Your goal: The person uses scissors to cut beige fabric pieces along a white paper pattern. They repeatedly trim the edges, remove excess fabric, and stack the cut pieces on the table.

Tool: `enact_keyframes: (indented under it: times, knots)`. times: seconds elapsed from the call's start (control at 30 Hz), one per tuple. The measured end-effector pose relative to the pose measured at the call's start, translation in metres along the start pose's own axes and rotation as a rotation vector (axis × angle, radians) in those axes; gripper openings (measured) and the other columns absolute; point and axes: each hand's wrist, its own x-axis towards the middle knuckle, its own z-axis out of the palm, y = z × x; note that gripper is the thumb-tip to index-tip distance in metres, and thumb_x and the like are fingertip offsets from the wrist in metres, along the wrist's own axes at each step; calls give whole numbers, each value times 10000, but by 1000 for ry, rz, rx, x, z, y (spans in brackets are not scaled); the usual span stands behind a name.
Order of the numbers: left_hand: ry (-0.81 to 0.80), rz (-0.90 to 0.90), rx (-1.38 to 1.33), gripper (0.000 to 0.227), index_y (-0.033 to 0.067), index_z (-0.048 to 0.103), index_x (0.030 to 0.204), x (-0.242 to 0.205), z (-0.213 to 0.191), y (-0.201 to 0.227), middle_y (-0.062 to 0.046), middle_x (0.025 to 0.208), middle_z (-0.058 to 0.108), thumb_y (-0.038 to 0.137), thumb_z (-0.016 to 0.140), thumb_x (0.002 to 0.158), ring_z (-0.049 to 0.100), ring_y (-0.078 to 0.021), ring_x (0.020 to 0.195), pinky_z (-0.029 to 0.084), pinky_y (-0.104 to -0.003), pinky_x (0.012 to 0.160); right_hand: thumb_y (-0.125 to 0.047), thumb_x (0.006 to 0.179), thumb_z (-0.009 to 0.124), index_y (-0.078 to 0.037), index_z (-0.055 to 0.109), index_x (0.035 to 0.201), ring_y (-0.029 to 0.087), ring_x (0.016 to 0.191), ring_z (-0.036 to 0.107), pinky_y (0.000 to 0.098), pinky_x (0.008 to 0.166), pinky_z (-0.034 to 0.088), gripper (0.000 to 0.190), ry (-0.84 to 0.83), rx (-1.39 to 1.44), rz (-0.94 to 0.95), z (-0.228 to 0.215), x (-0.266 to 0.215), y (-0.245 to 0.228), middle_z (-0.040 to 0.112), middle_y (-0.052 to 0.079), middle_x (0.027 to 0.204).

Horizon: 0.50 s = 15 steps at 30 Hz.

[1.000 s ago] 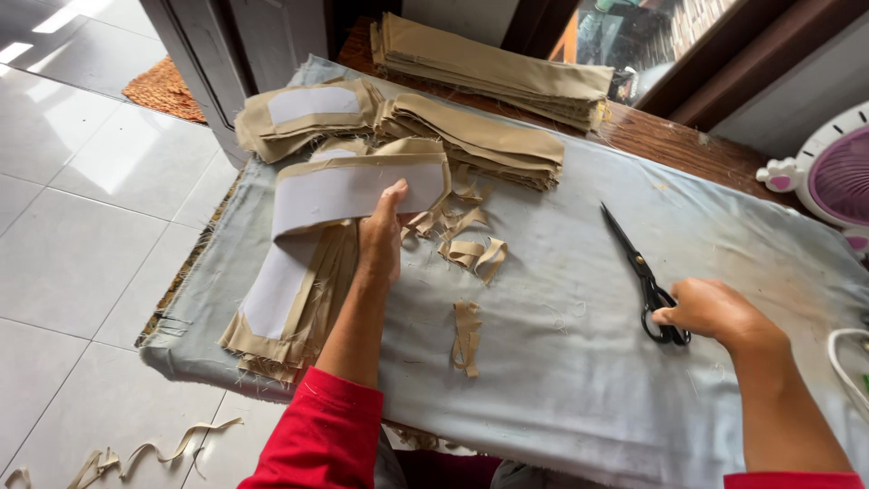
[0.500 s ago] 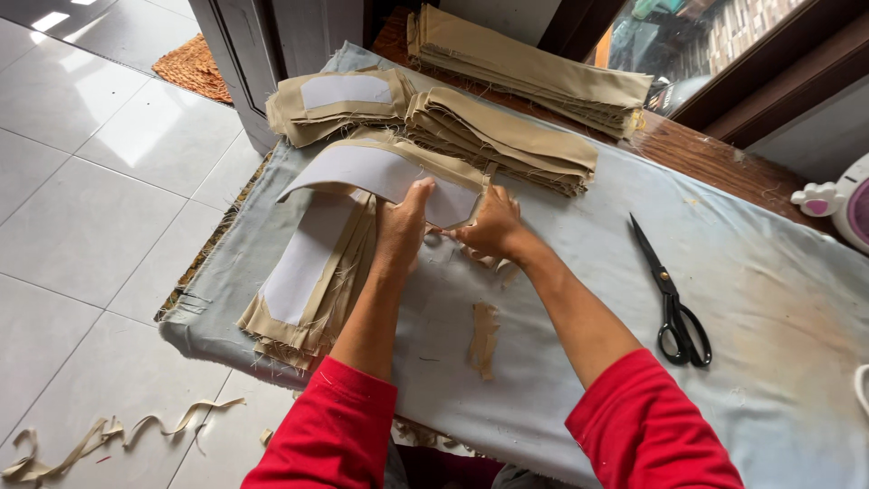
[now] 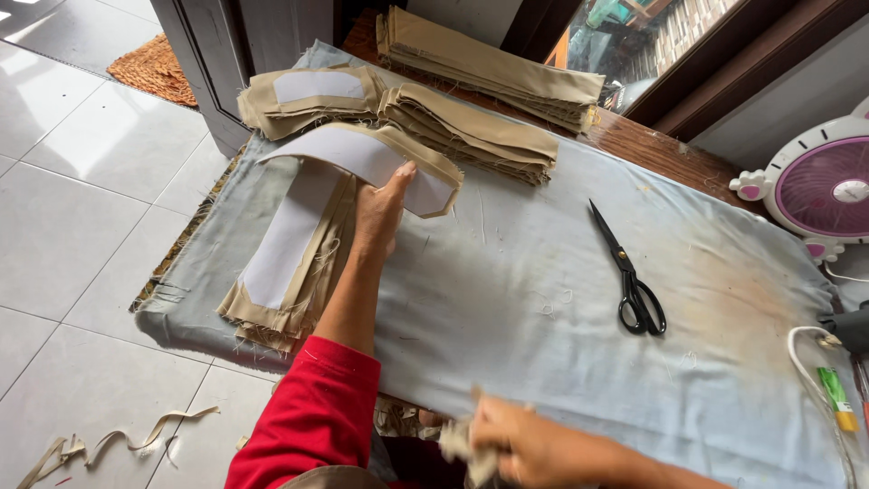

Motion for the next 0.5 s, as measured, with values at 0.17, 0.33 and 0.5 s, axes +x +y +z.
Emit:
enact_keyframes:
  times: [0.17,0.33,0.5]
  knots:
    - [-91,-116,97,283,66,740,1023,-8,5,23,-32,967,694,285,778,849,619,-125,924,495,-367,873,-664,931,442,-383,441,1451,117,1463,393,333,1238,254,591,-478,280,871,22,-13,-5,439,-85,1524]
    - [-346,-183,11,702,105,558,1292,-16,2,43,-71,1112,636,377,806,693,620,-211,988,569,-370,753,54,901,642,-237,802,1200,86,1333,653,251,1189,417,447,22,563,765,-61,3,-58,741,-72,1343]
    - [-767,-378,34,375,89,768,960,-37,-10,48,-11,826,751,93,935,624,712,-118,780,594,-360,762,-599,1018,424,20,632,1209,306,941,743,481,902,608,681,800,845,330,-159,77,-5,738,164,1007]
